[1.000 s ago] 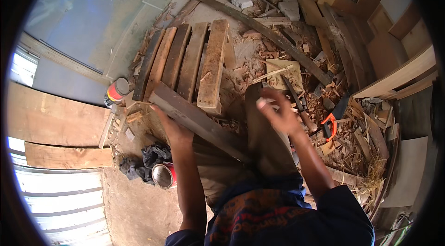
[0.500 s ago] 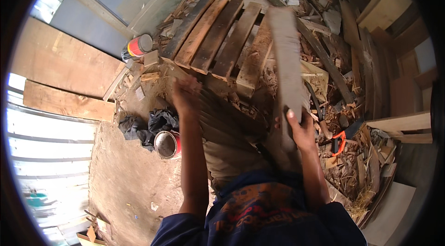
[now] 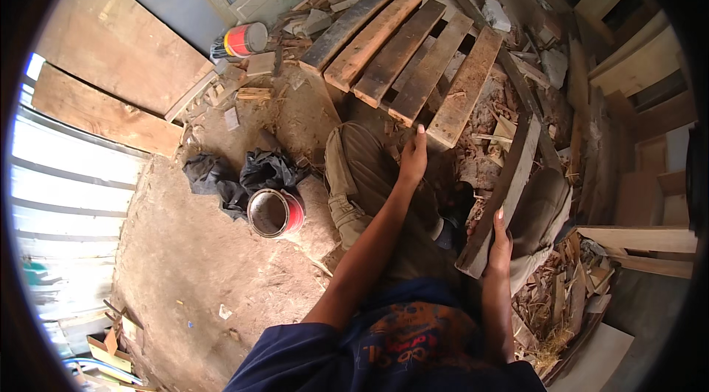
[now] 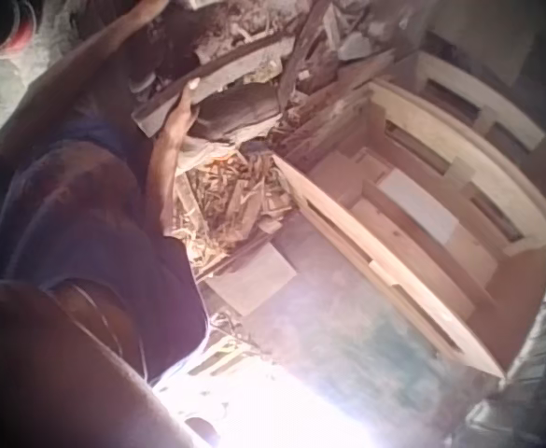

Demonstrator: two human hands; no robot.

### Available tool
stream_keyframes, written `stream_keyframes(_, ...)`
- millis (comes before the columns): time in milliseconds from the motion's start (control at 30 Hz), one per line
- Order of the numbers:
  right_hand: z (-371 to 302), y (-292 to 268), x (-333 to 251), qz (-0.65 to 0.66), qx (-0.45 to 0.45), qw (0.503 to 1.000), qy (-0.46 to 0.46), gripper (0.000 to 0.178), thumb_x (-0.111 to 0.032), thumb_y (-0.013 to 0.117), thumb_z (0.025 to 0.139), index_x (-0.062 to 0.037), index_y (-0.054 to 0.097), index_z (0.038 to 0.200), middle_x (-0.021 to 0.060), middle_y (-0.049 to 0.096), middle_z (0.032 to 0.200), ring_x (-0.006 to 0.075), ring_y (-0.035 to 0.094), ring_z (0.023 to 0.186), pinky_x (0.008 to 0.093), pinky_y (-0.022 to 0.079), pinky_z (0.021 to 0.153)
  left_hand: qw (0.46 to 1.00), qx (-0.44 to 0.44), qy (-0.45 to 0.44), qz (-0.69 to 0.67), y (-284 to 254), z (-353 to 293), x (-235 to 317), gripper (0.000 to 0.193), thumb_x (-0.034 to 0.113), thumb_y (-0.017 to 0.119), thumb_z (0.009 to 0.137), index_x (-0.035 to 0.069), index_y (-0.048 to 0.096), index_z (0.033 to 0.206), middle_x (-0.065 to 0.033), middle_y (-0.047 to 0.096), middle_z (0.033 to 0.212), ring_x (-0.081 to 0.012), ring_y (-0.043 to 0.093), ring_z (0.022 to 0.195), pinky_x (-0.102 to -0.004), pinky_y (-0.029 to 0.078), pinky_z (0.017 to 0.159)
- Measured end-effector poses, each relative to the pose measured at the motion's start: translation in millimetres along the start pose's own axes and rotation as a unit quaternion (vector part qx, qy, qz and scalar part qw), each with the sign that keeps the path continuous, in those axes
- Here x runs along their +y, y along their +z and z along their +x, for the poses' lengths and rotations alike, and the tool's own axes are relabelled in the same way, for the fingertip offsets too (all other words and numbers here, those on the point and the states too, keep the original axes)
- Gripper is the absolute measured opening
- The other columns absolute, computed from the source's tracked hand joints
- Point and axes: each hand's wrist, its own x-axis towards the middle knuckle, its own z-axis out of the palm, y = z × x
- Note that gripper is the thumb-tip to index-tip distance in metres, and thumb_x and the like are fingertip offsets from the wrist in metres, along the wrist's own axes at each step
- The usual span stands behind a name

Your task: The person assembles a wooden structure by first filing a small wooden piece, then arranging several wooden planks into a frame. They use a hammer to secure the pieces together, adjusting the alignment as needed.

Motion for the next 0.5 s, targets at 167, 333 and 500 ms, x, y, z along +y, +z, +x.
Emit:
stream_keyframes(167,-16,2,7,-0.006,0.008,1.000,-0.018,0.060,-0.055,0.069,0.093,0.0006,0.058,0.112,0.0144,0.068,0.086,0.0237,0.069,0.072,0.0354,0.057,0.061,0.999,0.048,0.003,-0.019,5,3,6,0.101,0.080,0.039,0.094,-0.007,0.047,0.146,-0.0313,0.045,0.150,-0.0408,0.044,0.141,-0.0465,0.036,0.114)
stream_keyframes(333,-45,15,11,0.037,0.023,0.999,0.019,0.061,-0.053,0.072,0.091,0.0025,0.058,0.111,0.0151,0.069,0.086,0.0253,0.070,0.070,0.0367,0.059,0.063,0.993,0.087,0.040,-0.066,12,7,5,0.089,0.070,0.046,0.098,-0.010,0.057,0.135,-0.0291,0.059,0.137,-0.0369,0.054,0.131,-0.0410,0.039,0.110)
stream_keyframes(500,-57,13,5,0.030,-0.003,0.998,0.060,0.057,-0.052,0.073,0.091,0.0017,0.062,0.108,0.0134,0.070,0.086,0.0245,0.071,0.076,0.0372,0.058,0.067,0.971,0.156,-0.009,-0.181,6,28,33,0.101,0.078,0.041,0.095,-0.008,0.044,0.147,-0.0247,0.051,0.147,-0.0339,0.052,0.132,-0.0439,0.038,0.113)
